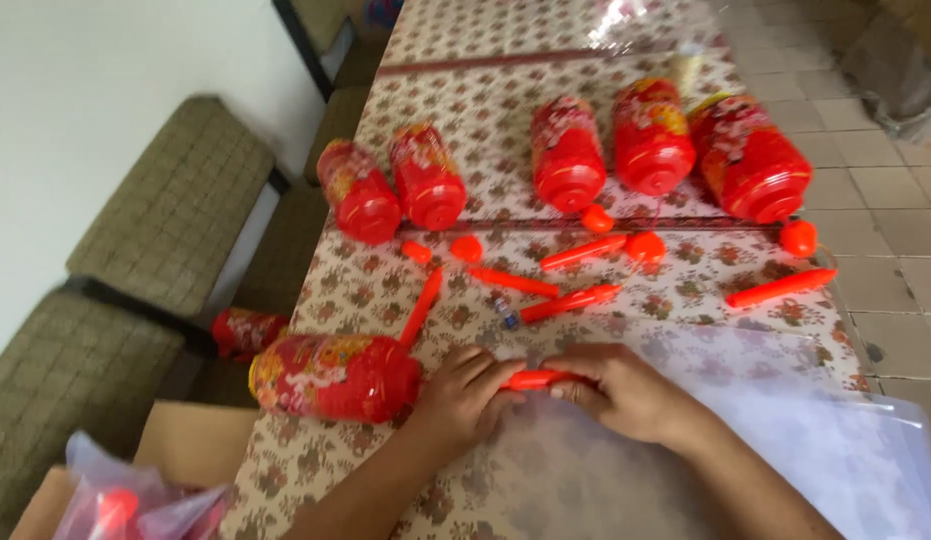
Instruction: The person is seen bagging decorative red lanterns and then assembling orange plastic components, likely handles or frames, for the lanterns.
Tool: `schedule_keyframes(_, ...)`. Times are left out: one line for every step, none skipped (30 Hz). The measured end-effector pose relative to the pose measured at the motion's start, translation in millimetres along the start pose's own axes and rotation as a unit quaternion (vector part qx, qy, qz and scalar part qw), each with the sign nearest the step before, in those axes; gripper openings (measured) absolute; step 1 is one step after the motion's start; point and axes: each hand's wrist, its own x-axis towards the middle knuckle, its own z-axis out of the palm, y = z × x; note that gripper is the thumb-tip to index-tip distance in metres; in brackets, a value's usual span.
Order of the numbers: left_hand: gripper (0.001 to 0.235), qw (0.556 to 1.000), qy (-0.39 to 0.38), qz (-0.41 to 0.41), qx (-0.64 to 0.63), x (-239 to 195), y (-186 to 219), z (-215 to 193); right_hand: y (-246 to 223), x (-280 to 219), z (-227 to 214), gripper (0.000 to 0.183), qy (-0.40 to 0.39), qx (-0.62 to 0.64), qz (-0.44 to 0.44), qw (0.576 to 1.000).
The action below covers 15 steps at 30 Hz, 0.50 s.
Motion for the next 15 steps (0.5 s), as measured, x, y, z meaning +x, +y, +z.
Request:
schedule_keyframes(0.030,1.000,0.005,-0.009,0.001,1,-2,2,-1,-1,2,0.022,-0.010,0.001,-0.001,1.000)
schedule_keyframes(0.027,1.000,0.024,0.009,0.012,1,-4,2,-4,-1,4,0.028,-0.008,-0.038,0.023,0.999)
schedule_keyframes(0.024,0.998,0.046,0.027,0.025,2,-6,3,-6,1,4,0.034,-0.007,-0.080,0.045,0.996)
schedule_keyframes(0.024,0.998,0.054,0.018,0.029,0,-7,1,-3,0,11,0.034,-0.018,-0.081,0.040,0.996)
schedule_keyframes(0.025,1.000,0.023,0.006,0.016,0,-9,-1,0,1,17,0.038,-0.012,-0.116,0.044,0.992)
schedule_keyframes(0.027,1.000,-0.009,-0.006,0.002,-1,-11,-4,3,2,23,0.043,-0.005,-0.151,0.046,0.987)
schedule_keyframes(0.027,1.000,0.001,-0.014,0.006,-3,-16,-2,7,2,26,0.043,-0.016,-0.154,0.039,0.987)
schedule_keyframes(0.028,1.000,-0.009,-0.018,0.003,-5,-20,0,11,3,30,0.038,0.016,-0.165,0.017,0.986)
schedule_keyframes(0.029,1.000,-0.021,-0.022,-0.001,-9,-23,2,15,2,34,0.032,0.049,-0.174,-0.004,0.983)
schedule_keyframes(0.029,0.999,-0.012,-0.031,0.002,-10,-24,2,13,3,35,0.032,0.038,-0.175,-0.010,0.984)
schedule_keyframes(0.029,0.999,-0.016,-0.031,0.003,-11,-24,1,11,3,37,0.030,0.059,-0.174,-0.014,0.983)
schedule_keyframes(0.030,0.999,-0.020,-0.031,0.003,-13,-25,0,9,3,39,0.028,0.081,-0.173,-0.017,0.981)
schedule_keyframes(0.030,0.999,-0.017,-0.039,0.004,-15,-27,1,9,4,41,0.028,0.073,-0.170,-0.019,0.983)
schedule_keyframes(0.031,0.999,-0.020,-0.040,-0.003,-16,-30,3,8,5,42,0.027,0.083,-0.184,-0.038,0.979)
schedule_keyframes(0.033,0.999,-0.024,-0.041,-0.013,-19,-31,5,7,4,44,0.027,0.092,-0.197,-0.055,0.974)
